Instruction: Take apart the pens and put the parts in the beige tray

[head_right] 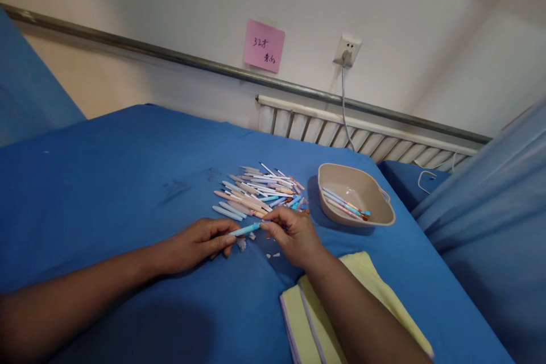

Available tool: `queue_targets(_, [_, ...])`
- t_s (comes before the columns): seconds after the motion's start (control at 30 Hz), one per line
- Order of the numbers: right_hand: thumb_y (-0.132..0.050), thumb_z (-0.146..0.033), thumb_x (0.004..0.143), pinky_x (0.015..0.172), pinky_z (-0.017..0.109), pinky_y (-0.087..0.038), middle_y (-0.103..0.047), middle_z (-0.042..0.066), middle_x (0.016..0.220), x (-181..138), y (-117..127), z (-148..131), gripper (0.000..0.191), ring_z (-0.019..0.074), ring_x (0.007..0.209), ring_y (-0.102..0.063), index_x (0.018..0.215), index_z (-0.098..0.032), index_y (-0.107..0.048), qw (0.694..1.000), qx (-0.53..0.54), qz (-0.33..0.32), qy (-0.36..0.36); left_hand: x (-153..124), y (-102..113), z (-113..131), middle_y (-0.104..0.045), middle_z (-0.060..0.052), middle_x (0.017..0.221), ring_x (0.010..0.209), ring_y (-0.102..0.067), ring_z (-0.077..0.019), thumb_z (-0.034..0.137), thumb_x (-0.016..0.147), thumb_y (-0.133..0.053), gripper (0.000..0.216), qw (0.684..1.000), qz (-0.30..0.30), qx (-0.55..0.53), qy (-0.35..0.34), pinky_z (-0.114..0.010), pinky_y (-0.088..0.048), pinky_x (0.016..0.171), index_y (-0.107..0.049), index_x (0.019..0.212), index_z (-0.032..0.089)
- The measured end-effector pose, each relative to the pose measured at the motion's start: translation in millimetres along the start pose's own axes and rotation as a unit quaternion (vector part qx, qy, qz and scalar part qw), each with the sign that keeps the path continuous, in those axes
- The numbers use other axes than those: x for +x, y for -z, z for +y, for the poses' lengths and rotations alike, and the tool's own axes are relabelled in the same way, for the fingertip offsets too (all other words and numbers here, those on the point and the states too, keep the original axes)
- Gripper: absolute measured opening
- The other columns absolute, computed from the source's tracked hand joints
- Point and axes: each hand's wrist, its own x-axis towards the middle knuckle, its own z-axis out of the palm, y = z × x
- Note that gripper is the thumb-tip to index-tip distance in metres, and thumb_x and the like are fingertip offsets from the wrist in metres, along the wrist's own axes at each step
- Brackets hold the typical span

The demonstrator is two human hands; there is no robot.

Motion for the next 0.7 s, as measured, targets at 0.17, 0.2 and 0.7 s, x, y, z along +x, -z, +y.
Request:
queue_targets(0.17, [-0.057,-0.035,0.084,0.053,0.022,-0.047,-0.065,-0.001,0.066,-0.5,-7.1,-0.3,0.017,0.0114,0.054,-0.061,0.087,-0.018,-0.061,0.994,0.101,0.007,-0.044,0.1,-1.0,2.6,-0.06,0.0,0.075,0.061,-0.05,-0.0102,0.044,0.089,-0.04,0.035,1.0,-0.015,-0.025,0.008,-0.021,-0.04,0.057,-0.06,0.092,0.015])
queue_targets(0.2, [-0.057,-0.036,0.084,0.053,0.022,-0.047,-0.066,0.0,0.066,-1.0,-7.9,-0.7,0.019,0.0116,0.054,-0.061,0.09,-0.019,-0.061,0.993,0.107,0.0,-0.047,0.3,-1.6,2.9,-0.06,-0.001,0.076,0.062,-0.051,-0.0104,0.044,0.089,-0.041,0.035,0.999,-0.016,-0.032,0.006,-0.021,-0.04,0.057,-0.059,0.092,0.015])
queue_targets(0.7, [-0.042,-0.065,0.082,0.05,0.022,-0.042,-0.065,0.003,0.069,10.8,-2.7,22.1,0.054,0.0117,0.053,-0.059,0.098,-0.015,-0.055,0.951,0.274,0.048,-0.133,13.6,-8.9,-1.0,-0.067,-0.009,0.093,0.076,-0.062,-0.0148,0.044,0.086,-0.053,0.031,0.956,0.055,-0.286,-0.022,-0.029,-0.047,0.07,-0.05,0.096,0.015])
